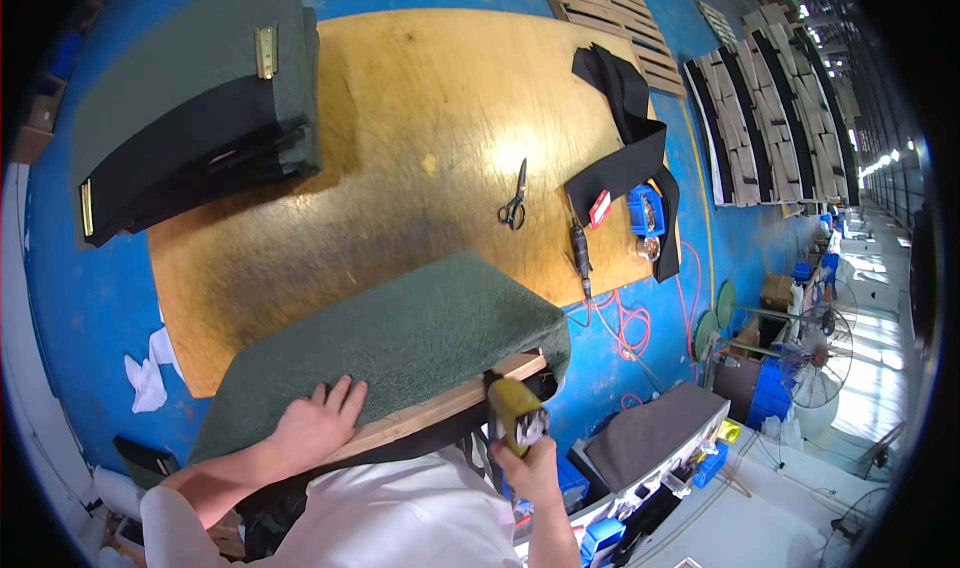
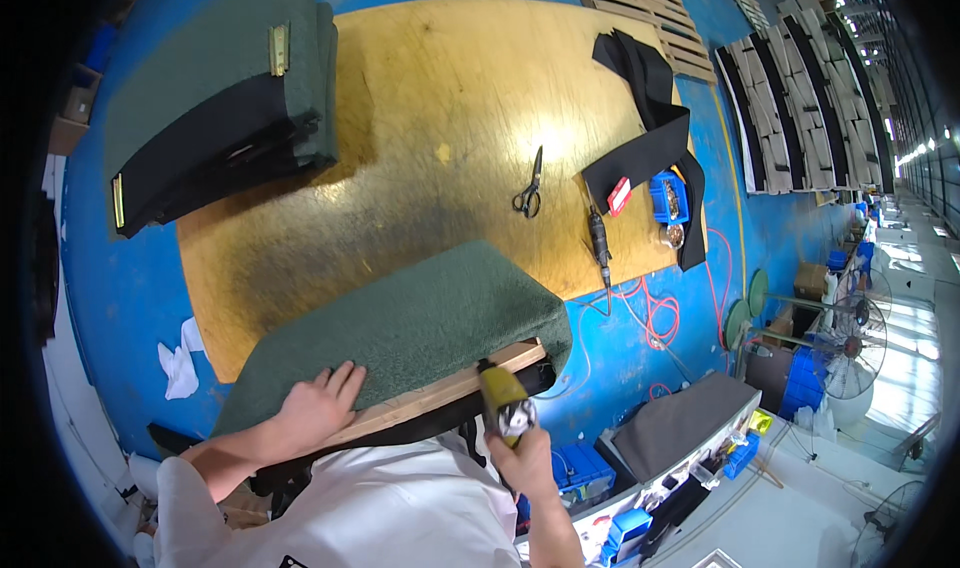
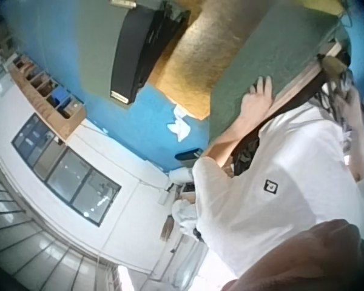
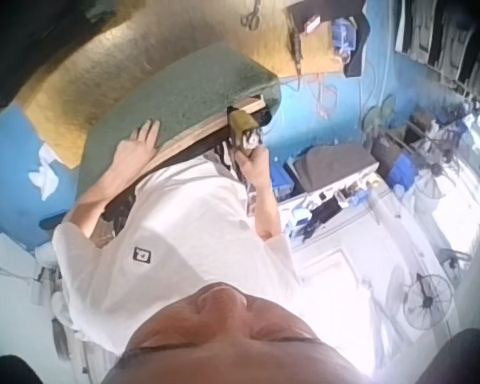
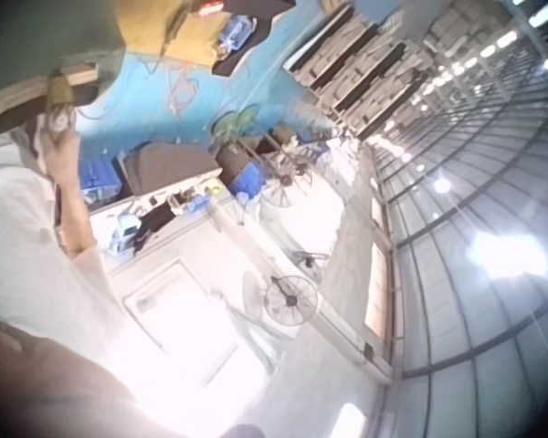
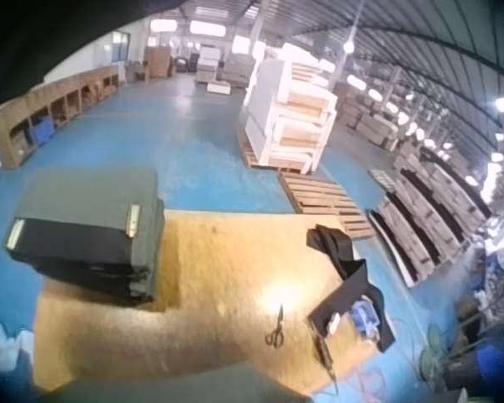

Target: The person staples black fabric onto a rectangular green foam cushion using a pneumatic staple gun. They repeatedly fold the fabric edges over the foam and secure them, occasionally using scissors to trim excess material. The process involves flipping the cushion to work on different sides and ensuring the fabric is taut.

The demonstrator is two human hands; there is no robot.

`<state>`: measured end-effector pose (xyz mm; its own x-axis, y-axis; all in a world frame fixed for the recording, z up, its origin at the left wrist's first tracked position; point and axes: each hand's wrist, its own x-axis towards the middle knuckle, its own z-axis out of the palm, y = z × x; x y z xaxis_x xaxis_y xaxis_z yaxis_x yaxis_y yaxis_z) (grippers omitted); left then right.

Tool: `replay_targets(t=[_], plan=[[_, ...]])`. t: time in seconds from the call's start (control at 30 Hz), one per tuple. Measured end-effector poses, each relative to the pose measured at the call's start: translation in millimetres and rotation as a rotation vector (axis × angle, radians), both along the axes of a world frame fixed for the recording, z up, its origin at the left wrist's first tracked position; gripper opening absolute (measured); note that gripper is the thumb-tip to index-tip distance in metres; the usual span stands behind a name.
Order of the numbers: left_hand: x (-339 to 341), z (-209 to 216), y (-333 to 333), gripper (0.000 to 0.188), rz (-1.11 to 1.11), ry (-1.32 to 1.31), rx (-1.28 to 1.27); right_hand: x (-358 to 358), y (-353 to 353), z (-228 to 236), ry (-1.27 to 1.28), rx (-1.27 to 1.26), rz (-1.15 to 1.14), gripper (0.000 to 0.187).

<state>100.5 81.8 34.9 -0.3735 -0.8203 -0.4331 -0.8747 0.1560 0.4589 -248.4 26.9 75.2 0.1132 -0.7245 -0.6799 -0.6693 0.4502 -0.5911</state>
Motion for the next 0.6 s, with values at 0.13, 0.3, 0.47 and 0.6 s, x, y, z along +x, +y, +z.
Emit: replay_targets(t=[0.13,0.3,0.47,0.6], plan=[[-17,-23,-10,0.065,-0.167,-0.073,-0.290,-8,-40,-14,-0.098,-0.120,-0.146,0.034],[-87,-30,-91,0.059,-0.025,0.088,-0.264,-39,-115,-27,-0.013,-0.317,-0.214,0.025],[-57,-104,-214,0.061,0.066,0.794,0.561,-66,-155,-15,0.055,-0.260,-0.189,0.024],[-123,-203,-203,0.068,0.224,0.753,0.231,-74,-152,-21,0.023,-0.226,-0.204,0.027]])
